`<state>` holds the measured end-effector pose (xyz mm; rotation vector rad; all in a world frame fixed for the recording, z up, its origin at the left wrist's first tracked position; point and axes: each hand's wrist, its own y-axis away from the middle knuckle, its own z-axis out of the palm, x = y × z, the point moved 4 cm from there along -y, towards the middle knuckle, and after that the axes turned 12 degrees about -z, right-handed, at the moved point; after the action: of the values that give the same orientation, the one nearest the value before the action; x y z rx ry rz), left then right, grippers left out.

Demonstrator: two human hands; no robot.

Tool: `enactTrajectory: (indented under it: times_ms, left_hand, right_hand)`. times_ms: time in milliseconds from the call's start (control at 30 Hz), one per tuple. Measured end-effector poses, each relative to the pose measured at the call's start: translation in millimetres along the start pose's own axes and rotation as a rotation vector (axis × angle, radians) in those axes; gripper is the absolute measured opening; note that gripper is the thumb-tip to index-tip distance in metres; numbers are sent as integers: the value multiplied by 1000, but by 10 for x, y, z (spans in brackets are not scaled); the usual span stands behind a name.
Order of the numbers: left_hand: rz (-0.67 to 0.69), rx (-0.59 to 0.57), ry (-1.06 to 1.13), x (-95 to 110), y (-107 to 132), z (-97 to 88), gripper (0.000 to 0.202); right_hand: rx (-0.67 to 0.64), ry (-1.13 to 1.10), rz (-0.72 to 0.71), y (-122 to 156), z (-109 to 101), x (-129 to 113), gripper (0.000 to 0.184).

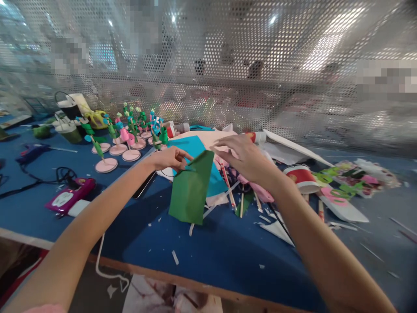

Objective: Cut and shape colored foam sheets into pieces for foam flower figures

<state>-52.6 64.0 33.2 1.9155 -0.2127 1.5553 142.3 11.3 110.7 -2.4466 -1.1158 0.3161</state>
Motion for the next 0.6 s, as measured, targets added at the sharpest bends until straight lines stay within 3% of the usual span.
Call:
enactTrajectory:
  times_ms: [100,233,600]
  left_hand:
    - [-27,-48,-92,51,69,95,40]
    - [-46,-44,-140,101,127,158,40]
    - [-161,87,-358,265,319,325,37]
  right_hand:
    - [-122,-166,-24,-236,174,-90,33]
    - [-320,-284,8,-324,348,-139,33]
    - [-466,-441,28,-271,288,-193,15]
